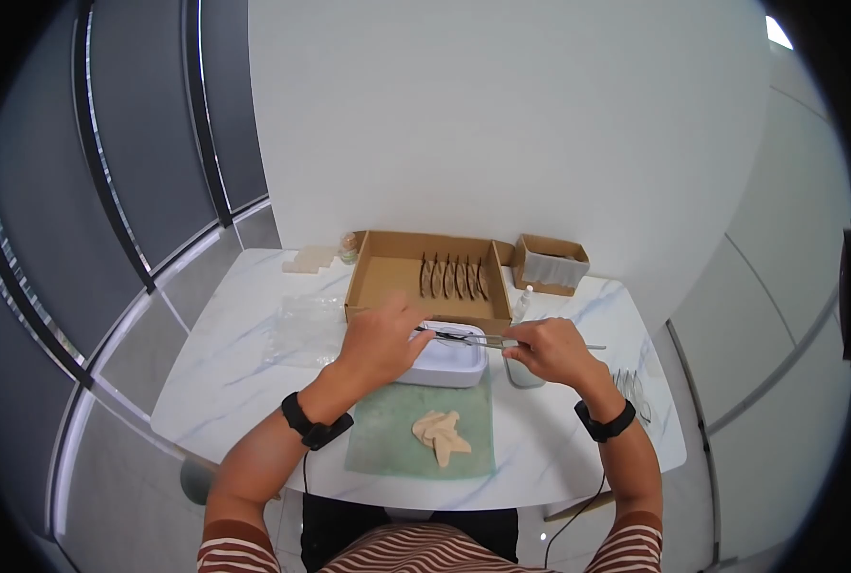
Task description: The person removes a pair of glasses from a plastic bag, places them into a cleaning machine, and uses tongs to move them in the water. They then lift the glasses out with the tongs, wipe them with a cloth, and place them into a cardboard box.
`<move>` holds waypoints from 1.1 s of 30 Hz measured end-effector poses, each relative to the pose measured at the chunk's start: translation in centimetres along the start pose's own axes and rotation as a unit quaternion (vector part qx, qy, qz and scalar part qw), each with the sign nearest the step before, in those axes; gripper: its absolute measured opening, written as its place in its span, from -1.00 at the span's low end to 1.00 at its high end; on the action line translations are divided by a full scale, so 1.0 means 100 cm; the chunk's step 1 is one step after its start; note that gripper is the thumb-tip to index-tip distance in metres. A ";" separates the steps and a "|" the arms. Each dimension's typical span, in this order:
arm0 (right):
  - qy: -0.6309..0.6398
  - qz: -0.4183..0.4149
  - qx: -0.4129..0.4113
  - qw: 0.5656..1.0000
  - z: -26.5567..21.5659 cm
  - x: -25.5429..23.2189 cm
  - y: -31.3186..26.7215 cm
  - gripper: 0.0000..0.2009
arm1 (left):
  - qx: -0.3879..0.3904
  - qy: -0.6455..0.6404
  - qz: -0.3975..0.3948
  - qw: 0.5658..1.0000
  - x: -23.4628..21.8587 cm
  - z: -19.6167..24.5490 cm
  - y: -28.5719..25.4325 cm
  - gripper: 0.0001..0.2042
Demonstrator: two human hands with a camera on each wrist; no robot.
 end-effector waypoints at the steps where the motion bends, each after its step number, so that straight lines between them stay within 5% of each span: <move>1: -0.022 -0.001 -0.028 0.999 -0.005 -0.004 0.001 -0.78 | 0.023 0.026 -0.037 0.999 0.003 0.004 0.001 -0.84; 5: -0.030 0.000 -0.038 0.999 -0.022 -0.020 0.003 -0.80 | 0.073 0.091 -0.140 0.983 0.012 0.004 0.000 -0.86; 12: -0.038 -0.010 -0.003 0.999 -0.033 -0.039 -0.017 -0.74 | 0.063 0.089 -0.156 0.982 0.015 -0.005 -0.010 -0.89; 14: -0.036 -0.011 0.010 0.999 -0.026 -0.045 -0.033 -0.73 | 0.021 0.069 -0.154 0.985 0.011 -0.010 -0.014 -0.88; 20: 0.060 0.161 0.205 0.964 0.032 -0.023 -0.098 -0.71 | -0.079 -0.015 -0.116 0.990 -0.006 -0.022 -0.026 -0.88; 26: -0.017 0.095 0.294 0.951 0.066 0.023 -0.133 -0.68 | -0.231 -0.112 -0.196 0.946 -0.009 -0.023 -0.063 -0.87; 33: -0.085 0.021 0.314 0.945 0.078 0.052 -0.132 -0.70 | -0.292 -0.058 -0.239 0.924 -0.001 -0.034 -0.118 -0.80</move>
Point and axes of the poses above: each hand's wrist, its own y-axis towards the middle knuckle, its own x-axis out of the palm, z = x × y, the point moved 3 cm from there along y, towards the middle knuckle, and after that the axes turned 11 degrees about z, right-handed, at the moved point
